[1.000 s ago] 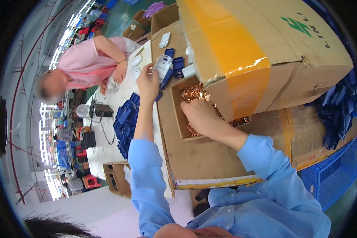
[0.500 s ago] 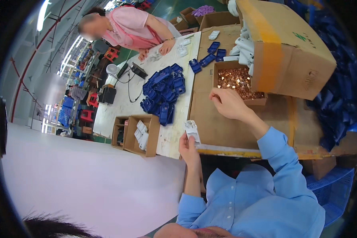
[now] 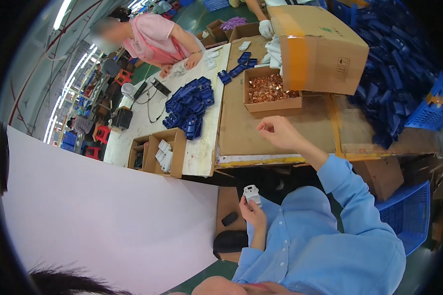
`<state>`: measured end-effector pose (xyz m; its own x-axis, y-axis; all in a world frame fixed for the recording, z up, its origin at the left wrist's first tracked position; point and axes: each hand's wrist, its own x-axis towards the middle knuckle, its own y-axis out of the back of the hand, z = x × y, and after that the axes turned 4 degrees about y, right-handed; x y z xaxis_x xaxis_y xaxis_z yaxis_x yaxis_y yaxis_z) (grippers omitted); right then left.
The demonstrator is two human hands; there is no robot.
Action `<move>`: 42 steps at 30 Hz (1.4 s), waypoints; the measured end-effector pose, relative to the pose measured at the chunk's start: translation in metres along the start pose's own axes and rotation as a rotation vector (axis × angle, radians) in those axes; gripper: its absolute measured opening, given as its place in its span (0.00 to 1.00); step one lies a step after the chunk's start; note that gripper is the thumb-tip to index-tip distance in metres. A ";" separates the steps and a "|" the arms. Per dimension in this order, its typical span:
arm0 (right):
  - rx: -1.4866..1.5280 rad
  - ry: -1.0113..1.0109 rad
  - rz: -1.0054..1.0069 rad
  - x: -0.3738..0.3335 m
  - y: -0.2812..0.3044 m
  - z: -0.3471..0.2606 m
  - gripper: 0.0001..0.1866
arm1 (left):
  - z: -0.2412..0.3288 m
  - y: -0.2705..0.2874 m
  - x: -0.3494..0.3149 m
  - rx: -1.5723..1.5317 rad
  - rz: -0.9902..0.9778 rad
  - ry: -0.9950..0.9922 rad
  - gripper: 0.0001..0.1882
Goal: The person is manually assembling copper contacts into white plastic housings at a factory workstation.
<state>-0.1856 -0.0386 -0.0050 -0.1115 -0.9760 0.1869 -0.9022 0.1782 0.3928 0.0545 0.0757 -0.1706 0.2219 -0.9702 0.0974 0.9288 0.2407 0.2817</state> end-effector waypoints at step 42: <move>0.335 -0.532 0.078 -0.007 0.046 0.100 0.13 | 0.143 -0.047 0.133 -0.851 -0.621 0.444 0.25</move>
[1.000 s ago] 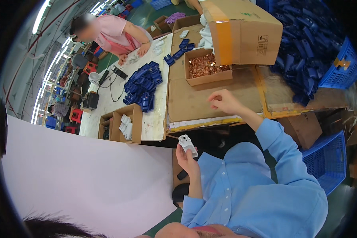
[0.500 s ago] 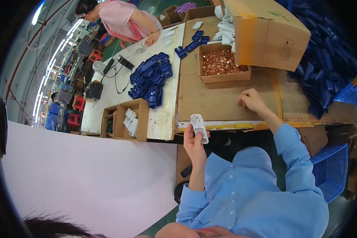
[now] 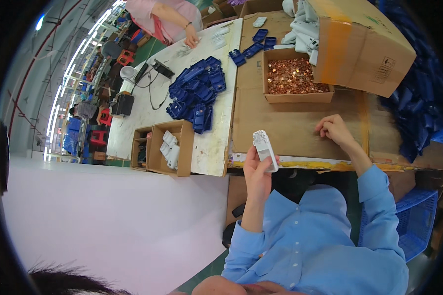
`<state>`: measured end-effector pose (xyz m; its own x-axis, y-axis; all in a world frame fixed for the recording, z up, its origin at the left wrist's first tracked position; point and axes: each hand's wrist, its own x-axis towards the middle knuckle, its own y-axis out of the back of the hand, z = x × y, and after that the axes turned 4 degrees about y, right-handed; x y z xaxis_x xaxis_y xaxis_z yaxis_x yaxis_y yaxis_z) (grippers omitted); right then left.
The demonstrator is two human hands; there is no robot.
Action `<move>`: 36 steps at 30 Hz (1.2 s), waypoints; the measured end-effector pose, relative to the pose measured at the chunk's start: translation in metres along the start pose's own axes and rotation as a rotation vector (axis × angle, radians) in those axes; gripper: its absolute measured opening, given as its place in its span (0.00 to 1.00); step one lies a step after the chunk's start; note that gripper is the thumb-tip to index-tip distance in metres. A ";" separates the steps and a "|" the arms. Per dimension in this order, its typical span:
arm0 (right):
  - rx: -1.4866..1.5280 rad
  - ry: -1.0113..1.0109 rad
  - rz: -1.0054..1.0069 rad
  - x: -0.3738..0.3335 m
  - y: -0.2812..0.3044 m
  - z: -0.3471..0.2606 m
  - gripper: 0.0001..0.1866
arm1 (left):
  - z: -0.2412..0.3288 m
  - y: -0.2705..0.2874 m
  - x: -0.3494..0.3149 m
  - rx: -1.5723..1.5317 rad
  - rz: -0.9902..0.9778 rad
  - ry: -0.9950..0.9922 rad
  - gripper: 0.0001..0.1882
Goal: The person is manually assembling copper contacts into white plastic housings at a factory workstation.
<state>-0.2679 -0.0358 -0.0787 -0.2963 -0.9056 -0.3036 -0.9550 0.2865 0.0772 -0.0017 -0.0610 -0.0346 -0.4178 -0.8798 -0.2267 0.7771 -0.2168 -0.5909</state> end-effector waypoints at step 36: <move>0.263 0.195 -0.152 -0.103 0.002 -0.091 0.13 | 0.016 -0.065 -0.024 0.375 -0.252 0.089 0.20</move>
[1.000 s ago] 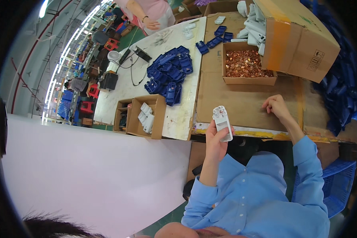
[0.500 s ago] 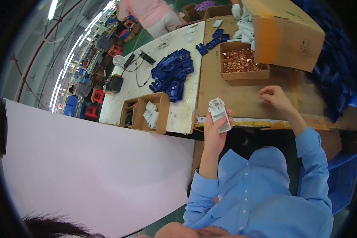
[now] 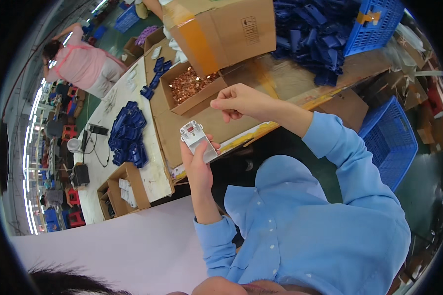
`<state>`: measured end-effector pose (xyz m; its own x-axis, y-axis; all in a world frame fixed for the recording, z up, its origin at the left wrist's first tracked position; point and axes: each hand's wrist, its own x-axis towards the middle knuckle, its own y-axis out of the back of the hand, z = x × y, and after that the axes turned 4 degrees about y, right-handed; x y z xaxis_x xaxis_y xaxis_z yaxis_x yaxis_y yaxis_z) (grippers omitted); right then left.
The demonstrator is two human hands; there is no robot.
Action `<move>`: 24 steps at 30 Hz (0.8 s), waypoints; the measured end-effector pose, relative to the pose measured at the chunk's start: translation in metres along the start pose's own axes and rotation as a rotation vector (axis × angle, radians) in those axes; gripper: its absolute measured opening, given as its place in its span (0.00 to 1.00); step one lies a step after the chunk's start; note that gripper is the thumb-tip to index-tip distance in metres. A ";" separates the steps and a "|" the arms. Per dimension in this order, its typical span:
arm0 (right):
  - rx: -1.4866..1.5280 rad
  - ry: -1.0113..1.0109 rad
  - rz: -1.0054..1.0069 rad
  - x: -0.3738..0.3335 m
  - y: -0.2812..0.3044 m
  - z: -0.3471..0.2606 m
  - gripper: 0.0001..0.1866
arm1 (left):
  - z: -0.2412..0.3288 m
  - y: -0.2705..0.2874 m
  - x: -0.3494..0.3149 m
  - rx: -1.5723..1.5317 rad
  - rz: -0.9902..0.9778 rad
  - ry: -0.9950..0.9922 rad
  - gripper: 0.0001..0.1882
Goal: The person is manually assembling copper contacts into white plastic housings at a factory workstation.
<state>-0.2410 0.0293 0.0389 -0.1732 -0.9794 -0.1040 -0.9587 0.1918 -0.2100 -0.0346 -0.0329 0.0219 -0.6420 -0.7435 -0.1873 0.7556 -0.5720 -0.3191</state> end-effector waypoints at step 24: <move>-0.090 0.009 -0.005 -0.008 0.012 0.027 0.14 | -0.026 -0.003 0.013 0.069 0.005 0.095 0.21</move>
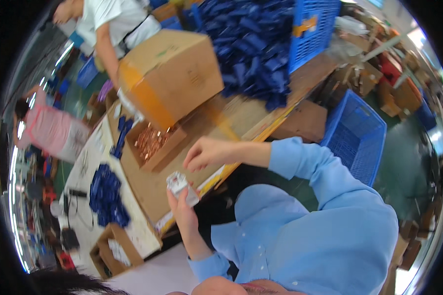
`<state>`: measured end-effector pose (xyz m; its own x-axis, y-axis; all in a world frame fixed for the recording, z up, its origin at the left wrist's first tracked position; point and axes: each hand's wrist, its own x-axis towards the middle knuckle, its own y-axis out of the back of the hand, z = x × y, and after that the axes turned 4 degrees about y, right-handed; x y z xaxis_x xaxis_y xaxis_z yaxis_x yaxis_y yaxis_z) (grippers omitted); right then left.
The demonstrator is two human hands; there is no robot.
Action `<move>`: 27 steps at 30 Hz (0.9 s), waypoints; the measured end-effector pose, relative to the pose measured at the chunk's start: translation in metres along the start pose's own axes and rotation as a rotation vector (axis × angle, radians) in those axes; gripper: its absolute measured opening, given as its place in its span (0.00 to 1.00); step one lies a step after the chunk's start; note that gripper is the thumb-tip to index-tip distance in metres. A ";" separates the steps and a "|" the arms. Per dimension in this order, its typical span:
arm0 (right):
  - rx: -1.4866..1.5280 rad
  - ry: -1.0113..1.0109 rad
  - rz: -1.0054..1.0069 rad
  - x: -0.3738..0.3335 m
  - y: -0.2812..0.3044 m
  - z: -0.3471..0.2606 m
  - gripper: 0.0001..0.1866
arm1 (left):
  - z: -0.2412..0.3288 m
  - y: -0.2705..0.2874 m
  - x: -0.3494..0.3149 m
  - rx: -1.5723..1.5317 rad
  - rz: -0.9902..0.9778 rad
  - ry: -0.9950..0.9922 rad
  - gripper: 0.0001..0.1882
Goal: The person is manually assembling copper contacts into white plastic housings at a factory workstation.
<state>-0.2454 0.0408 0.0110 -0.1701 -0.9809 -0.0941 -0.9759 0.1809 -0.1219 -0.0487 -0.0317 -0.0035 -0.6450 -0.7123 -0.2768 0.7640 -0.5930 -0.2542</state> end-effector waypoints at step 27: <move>-0.144 0.239 0.063 -0.016 -0.038 -0.001 0.05 | -0.013 -0.008 -0.015 0.188 0.120 -0.022 0.24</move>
<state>-0.2060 0.0500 0.0180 -0.2420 -0.9600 0.1406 -0.9687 0.2472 0.0204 -0.0454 -0.0112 -0.0095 -0.5507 -0.7884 -0.2741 0.8260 -0.5620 -0.0430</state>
